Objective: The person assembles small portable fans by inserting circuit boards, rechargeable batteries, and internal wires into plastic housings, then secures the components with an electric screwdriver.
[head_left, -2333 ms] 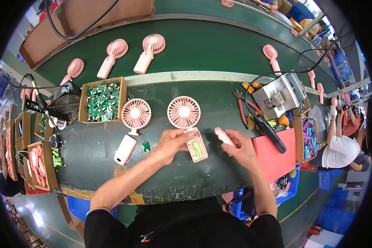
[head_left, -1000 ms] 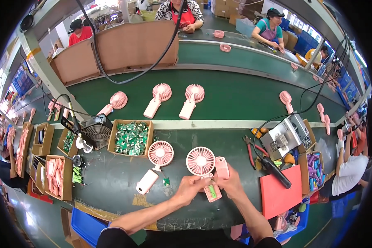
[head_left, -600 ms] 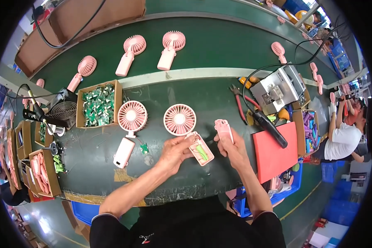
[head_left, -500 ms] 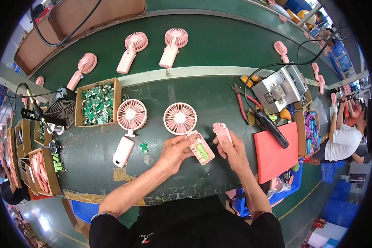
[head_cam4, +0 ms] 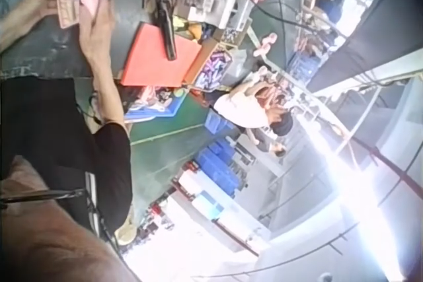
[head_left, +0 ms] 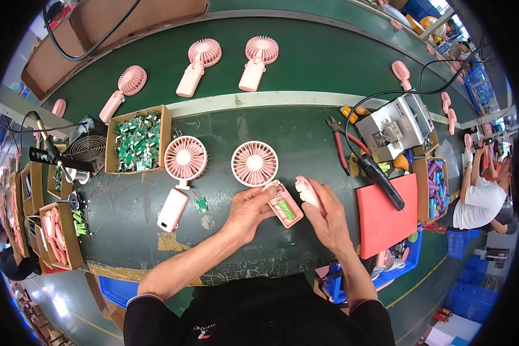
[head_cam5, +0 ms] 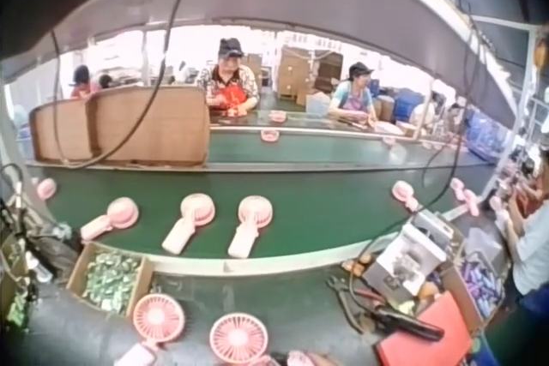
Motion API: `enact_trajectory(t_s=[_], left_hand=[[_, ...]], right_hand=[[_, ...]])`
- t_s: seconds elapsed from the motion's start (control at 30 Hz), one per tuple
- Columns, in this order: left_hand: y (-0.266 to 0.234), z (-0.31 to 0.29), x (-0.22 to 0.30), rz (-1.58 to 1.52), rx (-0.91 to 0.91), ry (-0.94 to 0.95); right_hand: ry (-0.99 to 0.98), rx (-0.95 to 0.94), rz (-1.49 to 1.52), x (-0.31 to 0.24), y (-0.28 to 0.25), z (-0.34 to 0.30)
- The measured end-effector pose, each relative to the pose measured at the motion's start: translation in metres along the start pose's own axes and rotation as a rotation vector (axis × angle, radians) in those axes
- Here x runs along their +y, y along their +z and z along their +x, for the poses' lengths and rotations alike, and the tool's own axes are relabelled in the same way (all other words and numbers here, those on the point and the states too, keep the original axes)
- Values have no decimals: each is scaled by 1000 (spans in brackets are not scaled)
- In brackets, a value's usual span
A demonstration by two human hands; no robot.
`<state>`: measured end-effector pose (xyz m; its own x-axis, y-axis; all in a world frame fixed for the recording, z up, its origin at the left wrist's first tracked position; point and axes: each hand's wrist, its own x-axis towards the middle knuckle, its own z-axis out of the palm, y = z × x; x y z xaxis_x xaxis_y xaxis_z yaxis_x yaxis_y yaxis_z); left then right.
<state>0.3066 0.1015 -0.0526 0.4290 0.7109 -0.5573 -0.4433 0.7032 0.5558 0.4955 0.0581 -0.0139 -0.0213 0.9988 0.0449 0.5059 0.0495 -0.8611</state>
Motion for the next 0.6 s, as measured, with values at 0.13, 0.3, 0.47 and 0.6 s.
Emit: enact_trajectory(t_s=[0.13, 0.3, 0.47, 0.6], left_hand=[[-2, 2, -1, -10, -20, 12], [1, -3, 3, -25, -38, 13], [1, -1, -1, -77, -61, 62], [6, 1, 0, -75, -47, 51]], right_hand=[[40, 31, -97, -8, 1, -1], [79, 57, -137, -17, 3, -1], [-4, 66, -206, -21, 13, 0], [-122, 112, -348, -16, 27, 2]])
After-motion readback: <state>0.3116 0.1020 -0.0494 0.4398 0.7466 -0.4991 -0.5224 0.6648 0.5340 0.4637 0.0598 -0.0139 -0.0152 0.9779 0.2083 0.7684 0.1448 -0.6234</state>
